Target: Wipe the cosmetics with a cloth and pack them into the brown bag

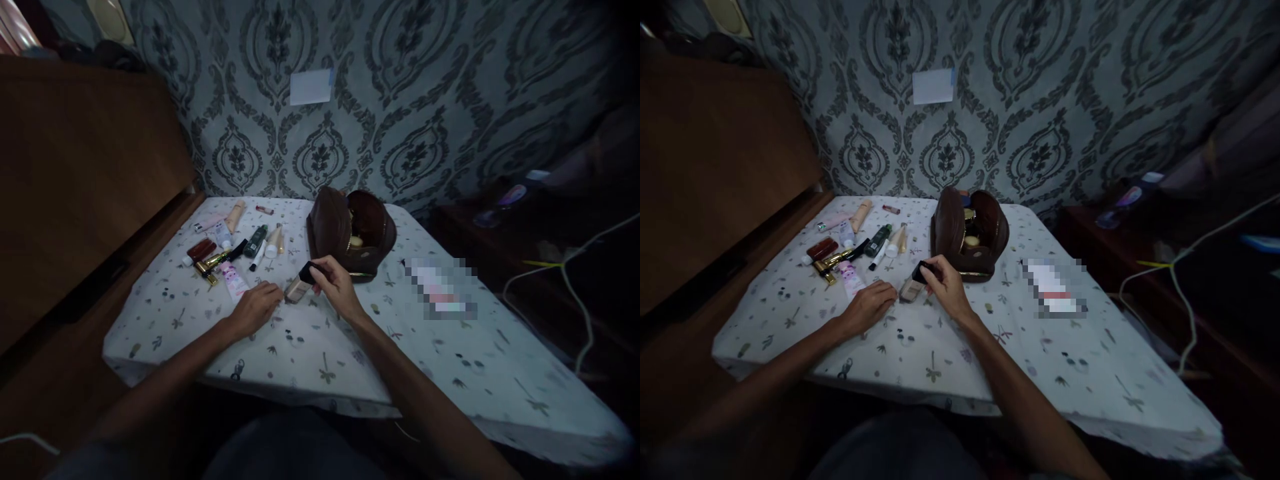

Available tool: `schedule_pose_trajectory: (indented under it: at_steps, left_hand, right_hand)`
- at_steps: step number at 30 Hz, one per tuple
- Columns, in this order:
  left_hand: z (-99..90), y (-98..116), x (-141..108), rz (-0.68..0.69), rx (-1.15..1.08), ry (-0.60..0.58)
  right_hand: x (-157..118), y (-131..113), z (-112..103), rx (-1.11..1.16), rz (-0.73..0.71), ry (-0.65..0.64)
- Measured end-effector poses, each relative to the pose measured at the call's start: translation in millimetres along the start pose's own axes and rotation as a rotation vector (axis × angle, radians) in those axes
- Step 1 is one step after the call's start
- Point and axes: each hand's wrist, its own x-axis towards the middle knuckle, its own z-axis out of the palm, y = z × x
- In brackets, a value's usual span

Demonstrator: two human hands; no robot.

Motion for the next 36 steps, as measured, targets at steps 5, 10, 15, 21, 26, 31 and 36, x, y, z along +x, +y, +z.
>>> schedule_pose_trajectory:
  at_steps: [5, 10, 15, 21, 26, 31, 36]
  left_hand:
    - [-1.7, -3, 0, -0.027, -0.024, 0.006]
    - [-17.7, 14, 18, -0.069, -0.157, 0.161]
    - [-27.2, 42, 46, 0.067, -0.129, 0.286]
    - [-11.2, 33, 43, 0.109, 0.036, 0.154]
    - [-1.4, 5, 21, -0.048, -0.012, 0.016]
    - [2.3, -7, 14, -0.083, -0.057, -0.001]
    - [-8.6, 3, 23, -0.119, -0.160, 0.084]
  right_hand:
    - [-2, -4, -3, -0.060, -0.032, -0.028]
    - [-2, -4, -3, 0.009, 0.015, -0.056]
    - [-3, -2, 0, 0.135, 0.079, -0.108]
    - [-2, 1, -4, 0.185, 0.097, -0.128]
    - [1, 4, -4, 0.236, 0.123, -0.120]
    - [-1, 1, -1, 0.222, 0.104, -0.121]
    - [-2, -1, 0, 0.272, 0.115, -0.090]
